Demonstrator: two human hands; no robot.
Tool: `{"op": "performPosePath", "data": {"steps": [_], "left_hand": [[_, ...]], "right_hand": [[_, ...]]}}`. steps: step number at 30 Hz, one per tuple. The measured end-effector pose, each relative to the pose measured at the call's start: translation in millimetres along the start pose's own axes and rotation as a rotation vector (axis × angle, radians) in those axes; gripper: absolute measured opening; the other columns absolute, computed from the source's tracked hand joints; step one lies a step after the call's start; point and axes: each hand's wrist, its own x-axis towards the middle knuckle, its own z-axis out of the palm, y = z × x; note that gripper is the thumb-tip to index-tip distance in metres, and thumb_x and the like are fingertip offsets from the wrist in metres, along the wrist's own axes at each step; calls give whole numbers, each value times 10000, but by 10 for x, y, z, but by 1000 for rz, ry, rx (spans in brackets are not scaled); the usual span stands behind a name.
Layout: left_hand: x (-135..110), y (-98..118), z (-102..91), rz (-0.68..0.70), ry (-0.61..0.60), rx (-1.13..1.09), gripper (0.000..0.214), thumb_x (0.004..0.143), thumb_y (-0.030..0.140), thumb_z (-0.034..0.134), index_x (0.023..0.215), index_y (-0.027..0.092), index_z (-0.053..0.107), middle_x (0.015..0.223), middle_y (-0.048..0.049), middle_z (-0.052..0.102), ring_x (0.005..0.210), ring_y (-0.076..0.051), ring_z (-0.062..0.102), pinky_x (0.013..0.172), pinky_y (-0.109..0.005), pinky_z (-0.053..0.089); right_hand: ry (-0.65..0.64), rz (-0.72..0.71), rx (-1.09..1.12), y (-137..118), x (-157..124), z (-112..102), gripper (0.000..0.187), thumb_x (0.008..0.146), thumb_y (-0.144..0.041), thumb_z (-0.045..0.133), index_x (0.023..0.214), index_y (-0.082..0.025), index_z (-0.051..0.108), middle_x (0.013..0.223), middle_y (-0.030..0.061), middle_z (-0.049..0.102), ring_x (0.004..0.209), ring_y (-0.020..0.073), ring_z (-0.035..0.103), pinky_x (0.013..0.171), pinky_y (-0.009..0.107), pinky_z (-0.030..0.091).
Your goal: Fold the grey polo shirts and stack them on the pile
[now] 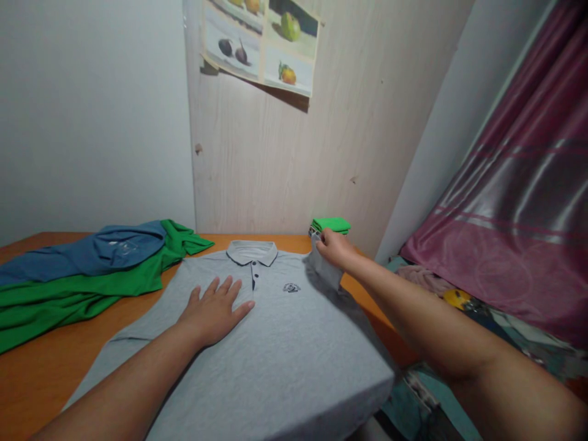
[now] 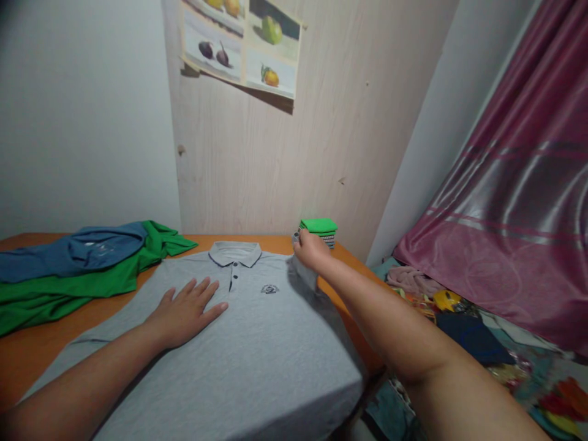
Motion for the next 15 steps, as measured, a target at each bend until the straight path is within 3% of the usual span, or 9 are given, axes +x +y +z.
{"op": "performPosePath", "data": {"steps": [3,7,11,15], "left_hand": [[-7,7,-13,-4,1,-6,863,911,751,245,1586,219,327,1667,-82,209,1537,-383,151,1179,-672,145],[1,4,-12,-2,1,-16,873,907,757,249,1585,214,330,1667,-83,201,1538,-383,147,1178,-673,146],[22,-11,20,1,14,-36,874,903,759,259,1584,215,333,1665,-88,218,1537,-385,151,1176,-674,149],[39,-30,54,4,29,-38,876,901,764,254,1585,222,329,1665,-92,222,1537,-387,148,1172,-677,150]], "right_hand": [[-93,-102,202,-202,-64,9,271,984,-462,501,947,-207,586,780,41,729,643,151,670,597,220,453],[-108,-43,394,-159,-44,48,285,1019,-416,434,888,-195,556,681,16,689,490,106,610,497,190,419],[-101,42,313,107,18,131,322,1028,-336,361,896,-162,598,739,61,711,584,133,658,552,210,459],[-151,41,209,316,-113,313,412,1030,-357,316,989,-144,667,986,128,751,927,212,703,792,294,520]]}}
